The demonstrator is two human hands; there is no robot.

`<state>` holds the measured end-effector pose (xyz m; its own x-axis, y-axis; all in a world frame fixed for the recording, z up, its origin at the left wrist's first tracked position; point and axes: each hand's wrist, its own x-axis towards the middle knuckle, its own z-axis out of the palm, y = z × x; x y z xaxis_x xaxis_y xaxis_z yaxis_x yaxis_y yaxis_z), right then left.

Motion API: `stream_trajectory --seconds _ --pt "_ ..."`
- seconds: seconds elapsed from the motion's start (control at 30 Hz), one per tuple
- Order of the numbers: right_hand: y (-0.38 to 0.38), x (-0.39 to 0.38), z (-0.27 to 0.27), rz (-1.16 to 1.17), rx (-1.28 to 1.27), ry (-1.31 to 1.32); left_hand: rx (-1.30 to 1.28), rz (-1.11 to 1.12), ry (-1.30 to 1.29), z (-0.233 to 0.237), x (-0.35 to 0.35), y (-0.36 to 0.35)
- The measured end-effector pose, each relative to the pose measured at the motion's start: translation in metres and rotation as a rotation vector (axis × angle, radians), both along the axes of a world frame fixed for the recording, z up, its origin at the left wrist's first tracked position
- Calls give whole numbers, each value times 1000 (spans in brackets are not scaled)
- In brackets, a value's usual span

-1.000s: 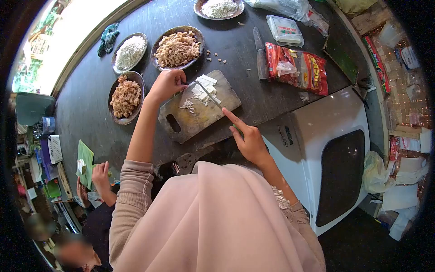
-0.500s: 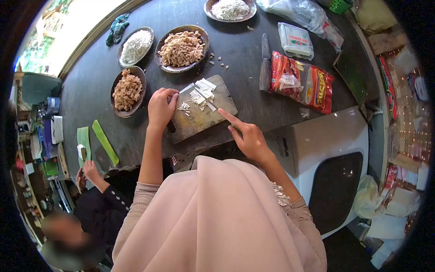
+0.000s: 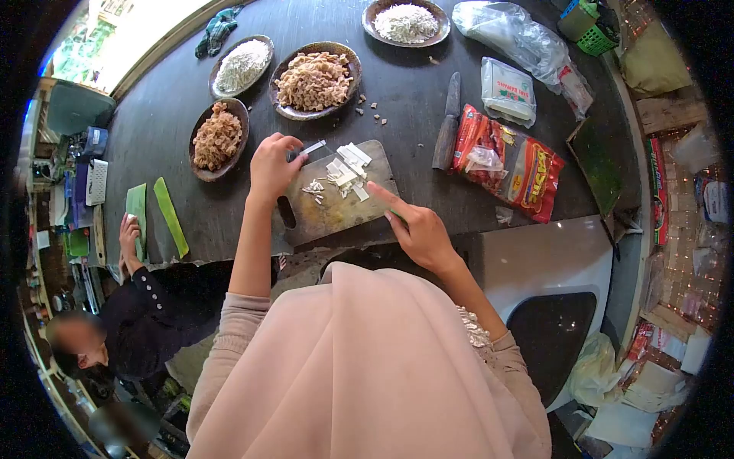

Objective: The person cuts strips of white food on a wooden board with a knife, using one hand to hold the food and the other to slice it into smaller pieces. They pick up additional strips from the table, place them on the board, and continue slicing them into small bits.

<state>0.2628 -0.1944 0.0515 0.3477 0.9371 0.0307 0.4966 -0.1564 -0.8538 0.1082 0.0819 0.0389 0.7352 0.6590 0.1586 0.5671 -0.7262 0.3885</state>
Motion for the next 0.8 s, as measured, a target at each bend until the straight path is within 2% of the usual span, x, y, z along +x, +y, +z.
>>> stream_trajectory --seconds 0.13,0.4,0.53,0.63,0.73,0.8 --pt "-10 5 2 -39 21 32 -7 -39 67 -2 7 10" --pt "-27 -3 11 -100 -105 92 -253 -42 153 -2 16 25" --pt "-26 -12 17 -95 -113 89 -203 -100 122 -9 12 23" --pt "-21 -21 31 -35 -172 68 -82 -153 -19 -11 4 19" --pt "-15 -38 21 96 -207 28 -253 44 -180 5 -12 24" --pt "-7 -52 12 137 -227 -24 -269 87 -347 12 -32 26"
